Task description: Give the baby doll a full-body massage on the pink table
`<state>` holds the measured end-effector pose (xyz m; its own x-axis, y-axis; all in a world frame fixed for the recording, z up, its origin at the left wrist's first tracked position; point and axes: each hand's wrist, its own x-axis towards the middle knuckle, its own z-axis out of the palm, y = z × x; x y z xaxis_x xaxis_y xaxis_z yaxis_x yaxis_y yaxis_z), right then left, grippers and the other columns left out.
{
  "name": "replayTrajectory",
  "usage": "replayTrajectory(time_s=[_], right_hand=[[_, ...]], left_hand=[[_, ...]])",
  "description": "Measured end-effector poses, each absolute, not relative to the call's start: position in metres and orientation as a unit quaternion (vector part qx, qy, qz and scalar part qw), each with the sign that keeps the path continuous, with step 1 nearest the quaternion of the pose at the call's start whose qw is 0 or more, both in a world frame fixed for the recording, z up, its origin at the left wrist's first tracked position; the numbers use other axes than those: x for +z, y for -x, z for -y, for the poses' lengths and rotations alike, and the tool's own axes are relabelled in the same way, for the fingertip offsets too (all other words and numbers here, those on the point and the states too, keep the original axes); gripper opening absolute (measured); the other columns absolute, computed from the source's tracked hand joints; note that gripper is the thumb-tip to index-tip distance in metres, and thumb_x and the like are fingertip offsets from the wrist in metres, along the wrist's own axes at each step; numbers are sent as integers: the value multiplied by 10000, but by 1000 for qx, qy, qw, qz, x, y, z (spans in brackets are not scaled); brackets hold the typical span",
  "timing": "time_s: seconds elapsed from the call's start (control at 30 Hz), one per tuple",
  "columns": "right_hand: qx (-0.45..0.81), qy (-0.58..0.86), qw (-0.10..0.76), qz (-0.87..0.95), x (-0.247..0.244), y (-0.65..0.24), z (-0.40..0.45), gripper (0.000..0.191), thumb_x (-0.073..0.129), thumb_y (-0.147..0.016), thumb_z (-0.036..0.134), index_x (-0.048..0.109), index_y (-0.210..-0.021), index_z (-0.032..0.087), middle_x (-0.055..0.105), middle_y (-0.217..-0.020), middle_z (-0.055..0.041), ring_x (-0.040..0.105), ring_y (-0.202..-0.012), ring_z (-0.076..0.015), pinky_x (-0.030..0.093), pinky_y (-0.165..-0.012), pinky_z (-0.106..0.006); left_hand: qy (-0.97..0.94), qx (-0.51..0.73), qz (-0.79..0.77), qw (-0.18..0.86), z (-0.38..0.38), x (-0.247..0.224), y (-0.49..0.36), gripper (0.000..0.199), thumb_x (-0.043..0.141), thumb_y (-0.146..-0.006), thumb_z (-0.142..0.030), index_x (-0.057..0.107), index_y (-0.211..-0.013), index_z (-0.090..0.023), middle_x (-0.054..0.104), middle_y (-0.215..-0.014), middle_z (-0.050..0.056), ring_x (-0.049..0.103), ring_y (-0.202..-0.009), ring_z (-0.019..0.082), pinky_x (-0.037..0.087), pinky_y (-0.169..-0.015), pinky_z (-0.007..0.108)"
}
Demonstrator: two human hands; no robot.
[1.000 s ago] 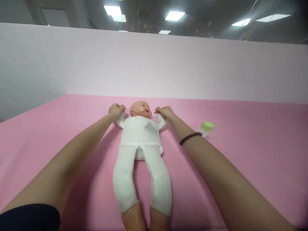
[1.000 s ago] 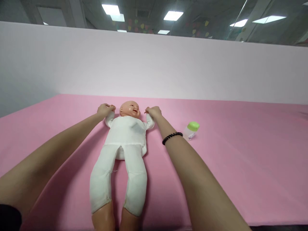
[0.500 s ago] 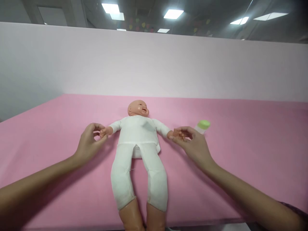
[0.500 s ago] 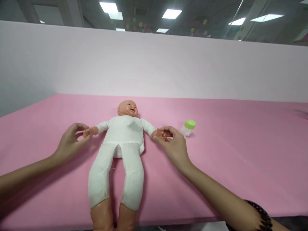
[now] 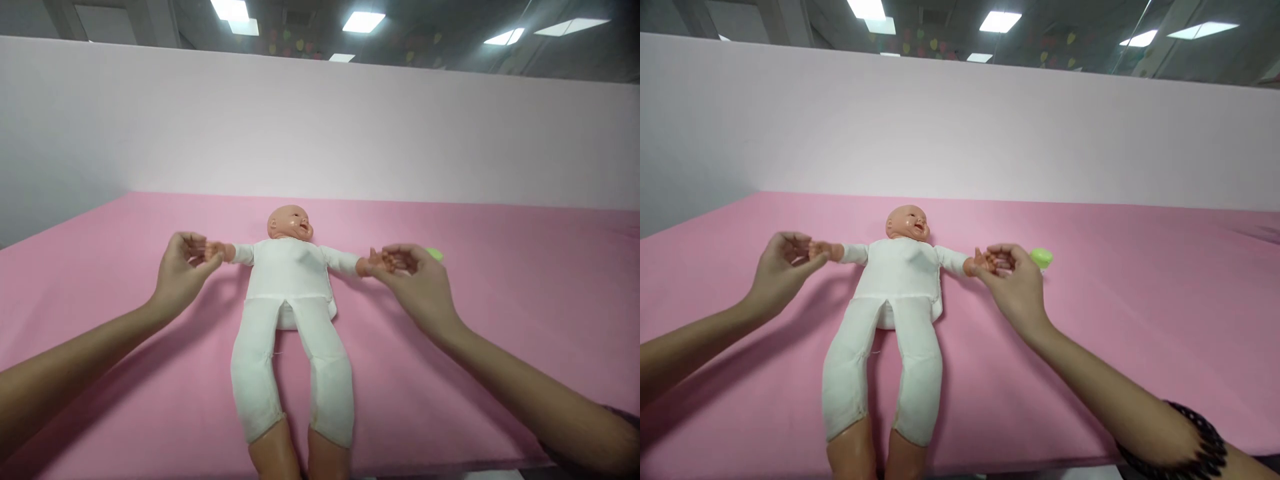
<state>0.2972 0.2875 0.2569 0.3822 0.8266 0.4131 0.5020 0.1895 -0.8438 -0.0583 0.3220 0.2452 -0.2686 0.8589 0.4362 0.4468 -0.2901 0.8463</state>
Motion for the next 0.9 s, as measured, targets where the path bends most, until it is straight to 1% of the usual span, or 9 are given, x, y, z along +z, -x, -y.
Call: replayTrajectory(time_s=[0.1, 0.17, 0.37, 0.47, 0.57, 0.63, 0.7, 0.8, 0.9], right_hand=[[115, 584, 587, 549, 278, -296, -330, 420, 848, -632, 334, 635, -974, 217, 724, -1013, -81, 697, -909, -243, 590, -799, -381], [113, 578, 571, 572, 283, -293, -369, 363, 813, -678, 315, 631, -975, 215, 736, -996, -70, 704, -906, -230, 585, -816, -375], [94, 711, 384, 581, 259, -279, -473, 193, 769, -645, 189, 680, -816, 190, 749, -846, -47, 698, -837, -220, 547, -777, -334], [123, 739, 292, 594, 244, -272, -492, 81, 728, -643, 148, 667, -680, 186, 742, -757, -63, 693, -798, -225, 535, -719, -313], [153, 746, 235, 605, 237, -269, -495, 77, 725, -641, 153, 656, -647, 187, 737, -734, -82, 687, -786, -239, 534, -693, -320], [157, 738, 244, 609, 237, -269, -494, 90, 736, -639, 155, 656, -662, 188, 738, -751, -86, 687, -796, -244, 535, -704, -325], [150, 723, 299, 605, 242, -272, -490, 124, 751, -643, 160, 662, -725, 184, 744, -804, -82, 690, -829, -238, 535, -737, -322], [150, 674, 421, 589, 258, -278, -472, 341, 795, -646, 209, 648, -951, 175, 743, -945, -80, 690, -887, -216, 543, -783, -319], [159, 592, 505, 609, 276, -283, -430, 551, 828, -646, 304, 579, -1122, 184, 730, -1005, -76, 687, -887, -207, 556, -813, -349]], left_hand=[[-581, 593, -539, 143, -364, 269, 45, 457, 782, -688, -351, 530, -1049, -228, 677, -1062, 49, 672, -949, 195, 555, -776, 314], [-597, 566, -546, 156, -400, 278, 34, 431, 775, -689, -355, 566, -1038, -212, 702, -1052, 60, 681, -958, 207, 558, -762, 311], [-621, 380, -668, 153, -493, 266, 9, 152, 734, -701, -307, 674, -782, -193, 751, -905, 70, 696, -912, 239, 545, -765, 308], [-634, 276, -707, 150, -513, 247, 4, 130, 727, -705, -320, 684, -697, -198, 748, -802, 91, 702, -905, 276, 544, -761, 332], [-628, 258, -717, 157, -519, 232, 3, 128, 731, -688, -307, 680, -666, -192, 742, -757, 114, 707, -862, 301, 545, -733, 361], [-632, 271, -709, 159, -518, 230, 4, 129, 711, -710, -304, 673, -655, -193, 751, -793, 122, 707, -856, 296, 541, -727, 361], [-638, 294, -695, 156, -511, 235, 6, 133, 672, -752, -303, 672, -671, -198, 761, -865, 115, 705, -878, 271, 534, -740, 340], [-633, 367, -667, 141, -490, 253, 12, 121, 632, -790, -304, 683, -805, -196, 759, -976, 88, 696, -916, 227, 526, -744, 302], [-630, 460, -610, 137, -454, 273, 21, 239, 674, -765, -337, 669, -952, -188, 742, -1040, 70, 694, -920, 211, 531, -719, 288]])
